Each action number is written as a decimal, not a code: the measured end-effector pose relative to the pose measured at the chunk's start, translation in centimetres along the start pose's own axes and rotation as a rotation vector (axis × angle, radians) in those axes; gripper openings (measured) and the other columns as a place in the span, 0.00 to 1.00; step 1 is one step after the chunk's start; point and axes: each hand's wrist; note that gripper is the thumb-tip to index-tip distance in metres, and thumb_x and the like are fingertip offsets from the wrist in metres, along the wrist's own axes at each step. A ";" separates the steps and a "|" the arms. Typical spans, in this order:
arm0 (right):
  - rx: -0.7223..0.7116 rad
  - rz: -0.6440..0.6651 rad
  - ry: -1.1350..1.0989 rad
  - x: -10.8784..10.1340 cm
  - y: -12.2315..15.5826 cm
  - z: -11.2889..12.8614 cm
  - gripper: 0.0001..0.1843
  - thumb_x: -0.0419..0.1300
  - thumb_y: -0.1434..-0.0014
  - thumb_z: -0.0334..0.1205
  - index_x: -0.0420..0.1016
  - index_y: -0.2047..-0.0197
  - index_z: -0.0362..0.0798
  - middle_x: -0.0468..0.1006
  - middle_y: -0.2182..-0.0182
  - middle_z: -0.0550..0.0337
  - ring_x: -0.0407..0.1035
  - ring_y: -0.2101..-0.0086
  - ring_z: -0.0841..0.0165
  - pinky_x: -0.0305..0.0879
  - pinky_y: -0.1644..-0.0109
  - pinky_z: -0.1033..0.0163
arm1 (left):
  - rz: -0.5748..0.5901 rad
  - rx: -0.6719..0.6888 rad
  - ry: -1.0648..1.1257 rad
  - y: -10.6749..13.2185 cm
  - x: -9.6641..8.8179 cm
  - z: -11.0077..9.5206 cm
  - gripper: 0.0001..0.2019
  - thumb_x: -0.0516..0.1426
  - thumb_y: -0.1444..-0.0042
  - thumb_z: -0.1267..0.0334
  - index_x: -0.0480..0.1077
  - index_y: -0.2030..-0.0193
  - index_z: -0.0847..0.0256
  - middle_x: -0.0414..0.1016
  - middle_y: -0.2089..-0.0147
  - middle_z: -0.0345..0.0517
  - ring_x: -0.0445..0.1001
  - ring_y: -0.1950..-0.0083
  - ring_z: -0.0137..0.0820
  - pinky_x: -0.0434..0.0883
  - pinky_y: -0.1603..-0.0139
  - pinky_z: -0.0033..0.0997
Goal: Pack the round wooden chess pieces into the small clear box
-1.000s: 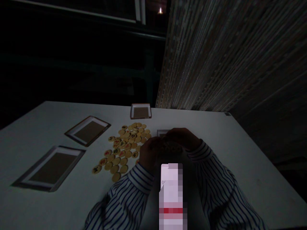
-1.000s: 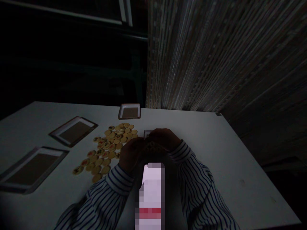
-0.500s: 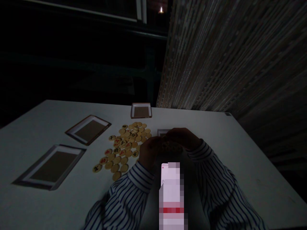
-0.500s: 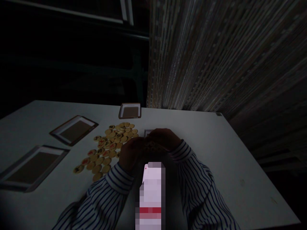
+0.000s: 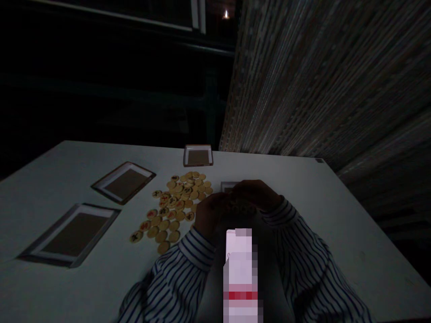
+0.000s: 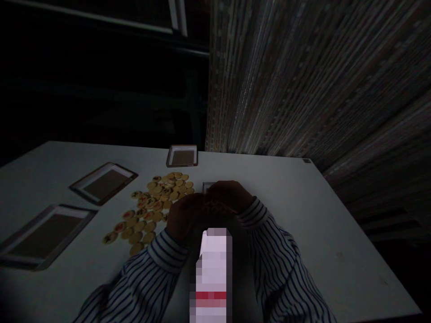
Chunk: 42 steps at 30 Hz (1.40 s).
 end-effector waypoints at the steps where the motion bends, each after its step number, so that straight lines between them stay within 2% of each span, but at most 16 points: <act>1: -0.005 -0.011 -0.008 0.1 0.0 0.0 0.11 0.57 0.49 0.42 0.72 0.66 0.44 0.76 0.69 0.55 0.71 0.67 0.67 0.67 0.61 0.59 | -0.004 0.003 0.011 0.0 0.0 0.1 0.12 0.57 0.56 0.58 0.72 0.66 0.62 0.76 0.66 0.47 0.74 0.65 0.34 0.72 0.64 0.32; 7: -0.033 -0.082 -0.082 0.6 -0.2 0.3 0.09 0.58 0.49 0.41 0.72 0.66 0.44 0.76 0.69 0.56 0.71 0.67 0.68 0.67 0.61 0.60 | -0.003 0.009 0.114 0.0 0.2 0.1 0.12 0.57 0.56 0.61 0.70 0.64 0.63 0.76 0.64 0.47 0.74 0.62 0.34 0.72 0.61 0.33; 12: -0.023 -0.080 -0.107 1.0 -0.2 0.1 0.09 0.58 0.50 0.41 0.72 0.66 0.45 0.76 0.69 0.57 0.71 0.66 0.68 0.67 0.60 0.60 | -0.033 0.041 0.038 0.1 0.0 -0.4 0.11 0.57 0.57 0.62 0.70 0.65 0.62 0.76 0.64 0.46 0.73 0.61 0.33 0.71 0.60 0.34; 18: -0.024 -0.054 -0.175 1.0 -0.1 -0.2 0.11 0.59 0.51 0.42 0.72 0.64 0.46 0.76 0.67 0.57 0.71 0.65 0.68 0.67 0.58 0.59 | -0.070 -0.041 0.133 -0.2 -0.1 0.0 0.13 0.58 0.58 0.60 0.70 0.65 0.64 0.76 0.66 0.48 0.74 0.63 0.33 0.72 0.63 0.31; 25: -0.005 -0.024 -0.312 1.2 -0.1 -0.4 0.15 0.60 0.52 0.43 0.71 0.61 0.47 0.76 0.64 0.56 0.71 0.62 0.68 0.66 0.55 0.57 | -0.094 -0.067 0.208 -0.3 -0.1 0.3 0.13 0.58 0.59 0.61 0.70 0.65 0.64 0.76 0.67 0.47 0.74 0.64 0.33 0.72 0.65 0.29; 37: 0.026 -0.023 -0.384 1.8 0.0 -0.5 0.16 0.61 0.54 0.42 0.73 0.61 0.47 0.76 0.64 0.57 0.70 0.62 0.67 0.67 0.55 0.57 | -0.127 0.001 0.075 -0.4 -0.3 0.2 0.08 0.56 0.57 0.64 0.73 0.68 0.62 0.77 0.68 0.46 0.74 0.66 0.31 0.72 0.65 0.28; 42: 0.037 -0.043 -0.354 1.7 0.0 0.1 0.16 0.61 0.54 0.42 0.72 0.61 0.46 0.76 0.64 0.57 0.70 0.63 0.68 0.67 0.55 0.57 | -0.093 0.032 0.029 -0.3 -0.3 0.4 0.11 0.56 0.54 0.62 0.73 0.65 0.62 0.77 0.65 0.46 0.74 0.63 0.32 0.72 0.62 0.30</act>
Point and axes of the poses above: each hand's wrist, its own y-axis away from the middle knuckle, its own x-axis out of the palm, z = x × y
